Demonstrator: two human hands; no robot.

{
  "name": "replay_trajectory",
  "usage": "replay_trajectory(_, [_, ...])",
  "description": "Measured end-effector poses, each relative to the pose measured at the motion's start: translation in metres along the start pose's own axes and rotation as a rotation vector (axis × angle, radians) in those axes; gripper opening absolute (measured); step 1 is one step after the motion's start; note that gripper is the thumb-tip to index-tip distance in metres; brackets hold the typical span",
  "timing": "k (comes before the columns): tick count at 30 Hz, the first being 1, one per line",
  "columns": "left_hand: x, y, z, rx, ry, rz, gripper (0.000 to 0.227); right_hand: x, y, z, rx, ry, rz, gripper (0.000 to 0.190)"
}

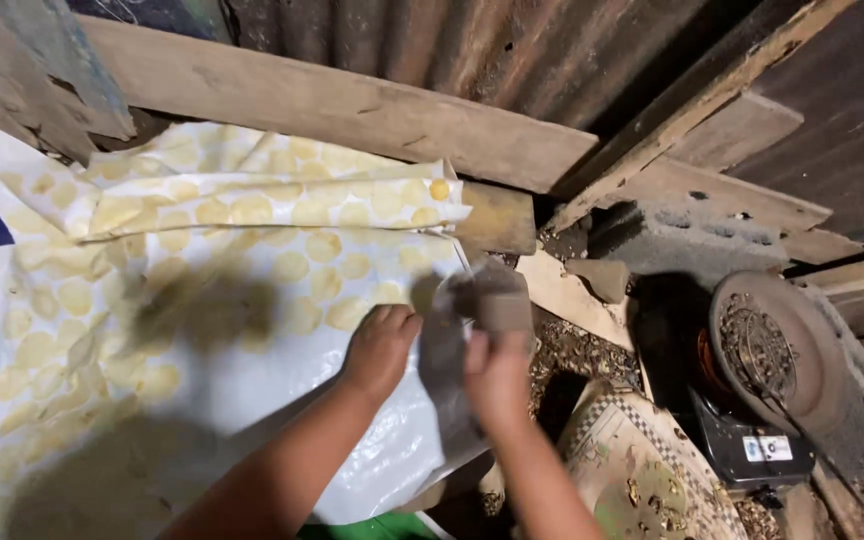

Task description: Cracking nuts with a mallet and stone and sorting the kernels from the shells

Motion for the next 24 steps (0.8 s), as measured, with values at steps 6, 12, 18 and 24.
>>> replay_trajectory(6, [-0.010, -0.011, -0.023, 0.042, -0.091, 0.028, 0.019, 0.030, 0.049, 0.011, -0.586, 0.309, -0.042, 0.050])
replay_trajectory(12, [0.000, 0.031, 0.002, 0.021, -0.046, -0.096, 0.010, -0.027, -0.049, 0.004, -0.345, 0.433, -0.011, 0.052])
replay_trajectory(18, [0.004, -0.034, -0.013, 0.043, -0.110, 0.066, 0.009, -0.036, 0.007, -0.006, -0.086, 0.088, 0.005, 0.022])
replay_trajectory(24, [-0.026, -0.015, -0.048, 0.009, -0.170, 0.109, 0.021, 0.031, 0.051, 0.022, -0.642, 0.265, -0.142, 0.050])
Point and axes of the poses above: each hand's wrist, its own z-axis towards the middle knuckle, its own y-axis out of the palm, x = y × z, the point moved 8 cm from there along z, towards the middle knuckle, and after that the axes turned 15 degrees about -x, right-handed, at the moved point
